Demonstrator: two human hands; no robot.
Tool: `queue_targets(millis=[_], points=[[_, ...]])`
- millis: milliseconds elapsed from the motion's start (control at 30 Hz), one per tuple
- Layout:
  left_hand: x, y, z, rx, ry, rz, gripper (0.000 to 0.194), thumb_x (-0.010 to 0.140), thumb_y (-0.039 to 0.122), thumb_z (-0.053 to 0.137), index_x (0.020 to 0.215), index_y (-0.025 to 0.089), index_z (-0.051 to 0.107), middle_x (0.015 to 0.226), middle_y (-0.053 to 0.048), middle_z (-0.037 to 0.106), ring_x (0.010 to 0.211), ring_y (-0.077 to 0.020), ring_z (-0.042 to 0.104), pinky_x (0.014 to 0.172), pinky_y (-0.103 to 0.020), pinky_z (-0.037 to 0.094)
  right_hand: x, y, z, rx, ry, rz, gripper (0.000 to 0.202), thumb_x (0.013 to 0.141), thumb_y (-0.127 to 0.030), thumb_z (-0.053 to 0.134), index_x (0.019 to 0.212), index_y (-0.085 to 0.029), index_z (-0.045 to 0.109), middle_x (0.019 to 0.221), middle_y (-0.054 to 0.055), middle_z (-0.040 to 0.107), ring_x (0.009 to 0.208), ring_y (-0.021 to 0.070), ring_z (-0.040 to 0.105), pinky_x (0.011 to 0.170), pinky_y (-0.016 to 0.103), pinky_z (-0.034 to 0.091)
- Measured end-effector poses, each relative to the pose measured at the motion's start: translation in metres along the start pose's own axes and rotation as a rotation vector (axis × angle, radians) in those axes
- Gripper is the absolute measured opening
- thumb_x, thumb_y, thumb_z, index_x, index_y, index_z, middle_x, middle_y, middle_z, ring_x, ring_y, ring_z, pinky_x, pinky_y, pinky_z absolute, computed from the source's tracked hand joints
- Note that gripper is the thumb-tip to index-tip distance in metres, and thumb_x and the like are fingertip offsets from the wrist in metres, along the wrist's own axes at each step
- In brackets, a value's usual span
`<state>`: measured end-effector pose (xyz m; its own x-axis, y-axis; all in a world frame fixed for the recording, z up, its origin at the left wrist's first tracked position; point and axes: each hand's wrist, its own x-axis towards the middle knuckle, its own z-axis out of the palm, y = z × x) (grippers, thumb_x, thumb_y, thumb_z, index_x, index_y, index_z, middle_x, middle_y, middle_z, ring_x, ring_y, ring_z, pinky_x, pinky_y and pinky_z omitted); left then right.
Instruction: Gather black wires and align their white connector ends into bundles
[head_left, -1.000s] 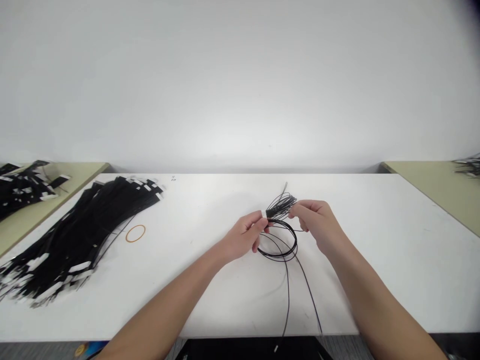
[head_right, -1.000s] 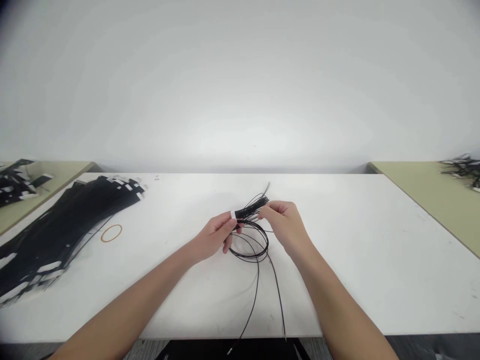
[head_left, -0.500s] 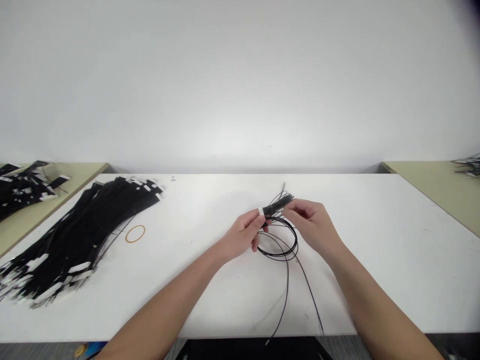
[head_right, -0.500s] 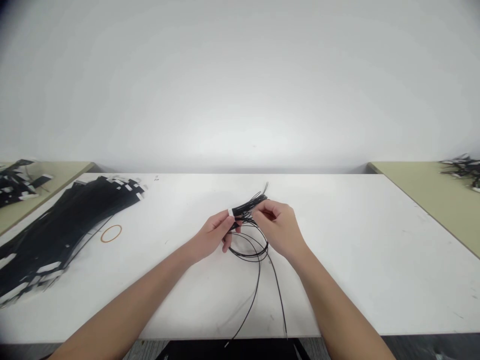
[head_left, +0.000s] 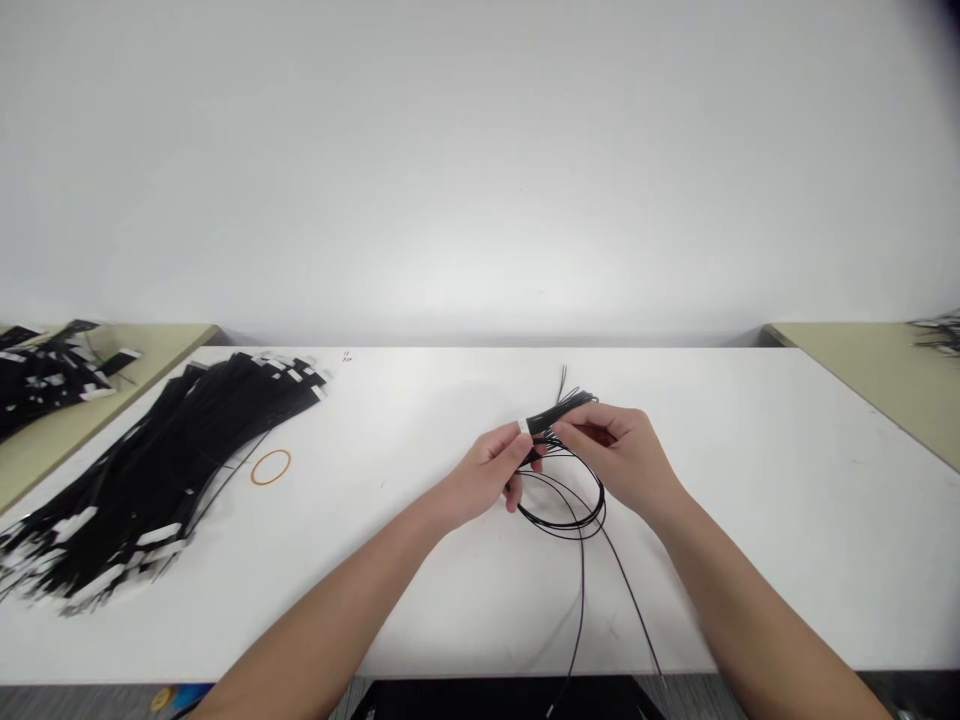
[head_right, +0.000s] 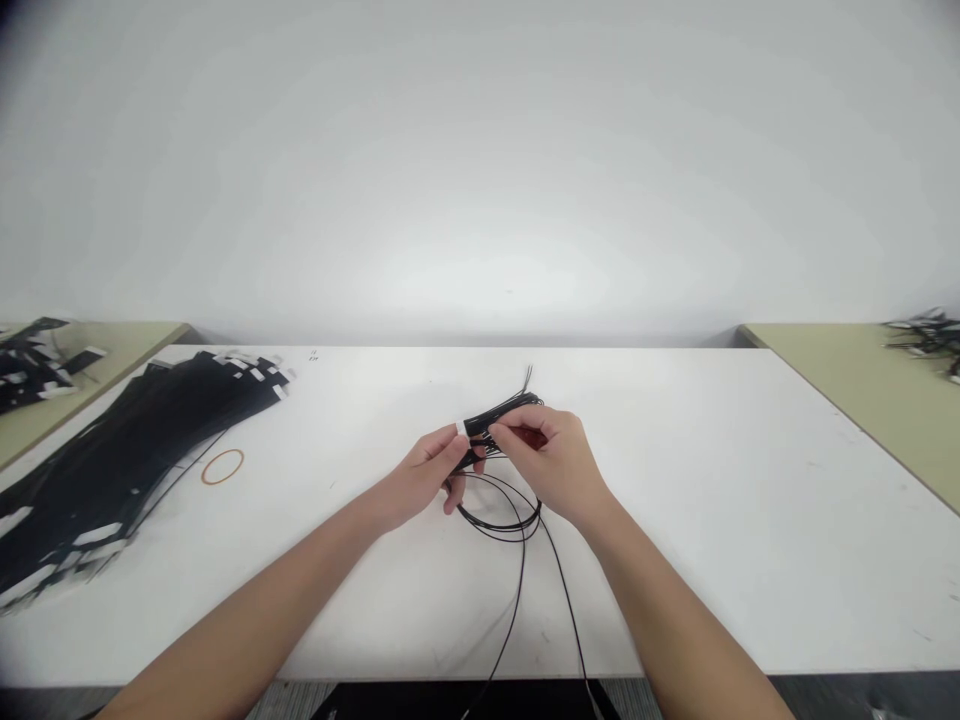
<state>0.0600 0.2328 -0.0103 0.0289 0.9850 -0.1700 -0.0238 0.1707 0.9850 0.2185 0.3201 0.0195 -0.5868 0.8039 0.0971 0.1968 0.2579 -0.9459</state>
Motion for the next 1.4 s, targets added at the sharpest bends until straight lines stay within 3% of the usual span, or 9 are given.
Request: queue_targets(millis=[467,633,800,900,967,1033,1133,1267,1400], points=[[0.001,-0.003,-0.001,-0.045,-0.012,-0.002,0.042,0.088,0.055,0.036,0.097,0.016,0.049,0.089,-0.002,0.053,0.041,-0.0007,0.046,0.048,-0.02,0.032,0.0,-0.003,0.001,0.037,-0.109,-0.011,0.017,0.083,-0.03,0.057,0.079,-0.014,0.064,0.076,0.005,0.065,0.073,0.0151,0.062,0.065,0.026,0.05],[0.001,-0.001,0.0,-0.083,-0.029,-0.014,0.041,0.088,0.055,0.036,0.095,0.017,0.049,0.086,0.0,0.051,0.041,-0.001,0.046,0.048,-0.02,0.032,-0.002,-0.003,0.003,-0.024,-0.071,-0.06,0.018,0.083,-0.029,0.057,0.075,-0.015,0.064,0.074,0.003,0.064,0.064,0.0113,0.057,0.056,0.023,0.046],[0.001,0.0,-0.002,-0.241,-0.026,-0.062,0.043,0.087,0.059,0.036,0.094,0.018,0.047,0.085,0.001,0.052,0.04,-0.0003,0.042,0.043,-0.018,0.025,0.0,-0.001,-0.001,-0.102,0.2,-0.161,0.017,0.08,-0.032,0.061,0.091,-0.02,0.066,0.084,0.003,0.063,0.071,0.0119,0.055,0.065,0.025,0.046],[0.0,0.001,-0.005,-0.397,-0.028,-0.072,0.042,0.086,0.06,0.037,0.093,0.02,0.045,0.085,0.002,0.052,0.038,0.0011,0.036,0.044,-0.019,0.03,0.005,0.004,-0.007,0.104,0.456,-0.134,0.017,0.085,-0.032,0.053,0.095,-0.021,0.062,0.092,0.003,0.061,0.079,0.0131,0.056,0.074,0.029,0.048],[-0.001,0.002,-0.008,-0.483,-0.022,-0.076,0.041,0.085,0.06,0.038,0.093,0.02,0.044,0.086,0.003,0.052,0.037,0.0018,0.033,0.047,-0.02,0.035,0.009,0.009,-0.011,0.281,0.494,-0.07,0.012,0.085,-0.026,0.048,0.087,-0.02,0.058,0.088,0.002,0.059,0.073,0.0119,0.056,0.071,0.029,0.048],[-0.002,0.003,-0.01,-0.552,-0.028,-0.076,0.041,0.085,0.061,0.039,0.092,0.021,0.044,0.086,0.004,0.052,0.036,0.0024,0.033,0.05,-0.021,0.039,0.011,0.013,-0.013,0.294,0.396,-0.01,0.008,0.082,-0.021,0.049,0.081,-0.019,0.057,0.084,0.001,0.059,0.07,0.0116,0.056,0.07,0.029,0.048],[-0.003,0.004,-0.011,-0.647,-0.078,-0.067,0.039,0.084,0.062,0.039,0.091,0.023,0.043,0.085,0.008,0.052,0.034,0.003,0.032,0.05,-0.021,0.039,0.008,0.014,-0.007,0.046,0.115,-0.018,0.008,0.081,-0.023,0.055,0.083,-0.019,0.062,0.087,0.003,0.063,0.082,0.0155,0.058,0.079,0.032,0.047],[-0.003,0.004,-0.011,-0.738,-0.15,-0.047,0.039,0.083,0.062,0.04,0.088,0.024,0.042,0.081,0.01,0.053,0.033,0.003,0.033,0.048,-0.019,0.038,0.0,0.01,0.009,-0.128,-0.162,-0.235,0.012,0.083,-0.025,0.057,0.09,-0.02,0.065,0.093,0.005,0.065,0.089,0.0175,0.06,0.079,0.03,0.049],[-0.002,0.0,-0.012,-0.781,-0.185,-0.09,0.042,0.079,0.064,0.043,0.09,0.023,0.042,0.082,0.008,0.055,0.032,0.0022,0.033,0.045,-0.02,0.039,-0.002,0.009,0.017,-0.114,-0.255,-0.403,0.012,0.083,-0.02,0.058,0.093,-0.022,0.065,0.093,0.003,0.066,0.086,0.0147,0.061,0.076,0.027,0.05]])
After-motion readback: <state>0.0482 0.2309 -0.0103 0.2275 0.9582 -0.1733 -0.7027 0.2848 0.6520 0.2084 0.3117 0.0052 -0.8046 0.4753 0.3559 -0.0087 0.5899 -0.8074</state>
